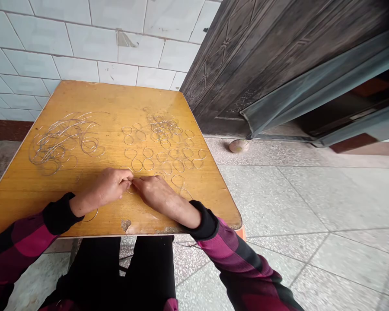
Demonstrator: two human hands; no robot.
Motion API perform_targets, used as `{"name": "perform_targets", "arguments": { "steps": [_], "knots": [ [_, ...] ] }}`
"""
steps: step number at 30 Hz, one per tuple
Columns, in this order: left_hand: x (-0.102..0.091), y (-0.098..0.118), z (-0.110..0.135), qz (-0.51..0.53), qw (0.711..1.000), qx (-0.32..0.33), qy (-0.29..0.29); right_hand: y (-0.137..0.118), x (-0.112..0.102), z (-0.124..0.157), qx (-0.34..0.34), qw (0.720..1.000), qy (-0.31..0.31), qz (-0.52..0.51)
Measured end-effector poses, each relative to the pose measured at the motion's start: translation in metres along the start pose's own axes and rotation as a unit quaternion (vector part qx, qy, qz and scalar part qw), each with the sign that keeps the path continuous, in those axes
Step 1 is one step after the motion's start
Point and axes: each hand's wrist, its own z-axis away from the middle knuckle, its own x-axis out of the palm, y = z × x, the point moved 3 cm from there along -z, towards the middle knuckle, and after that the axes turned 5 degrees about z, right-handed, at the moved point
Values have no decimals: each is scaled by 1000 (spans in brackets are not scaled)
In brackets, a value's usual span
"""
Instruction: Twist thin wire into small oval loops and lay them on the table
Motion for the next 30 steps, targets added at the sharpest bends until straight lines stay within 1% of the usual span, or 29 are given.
{"name": "perform_targets", "arguments": {
  "steps": [5, 9, 14, 17, 23, 27, 30],
  "knots": [
    [0, -3, 1, 51, 999, -8, -18, 1, 0, 1, 1, 999, 13, -41],
    [0, -2, 2, 52, 998, -22, -37, 2, 1, 2, 10, 997, 19, -72],
    [-3, -1, 0, 48, 997, -29, -46, 6, -3, 2, 37, 985, 53, -158],
    [-5, 0, -1, 39, 997, -22, -56, 8, -5, 2, 31, 979, 66, -189],
    [-5, 0, 0, 6, 998, 14, -64, 6, -7, 4, -2, 973, 92, -210],
    [-4, -1, 0, -6, 998, 11, -55, 5, -6, 4, -2, 972, 106, -208],
    [-4, -1, 0, -5, 998, 3, -54, 7, -7, 4, 4, 973, 97, -208]
  ]
}}
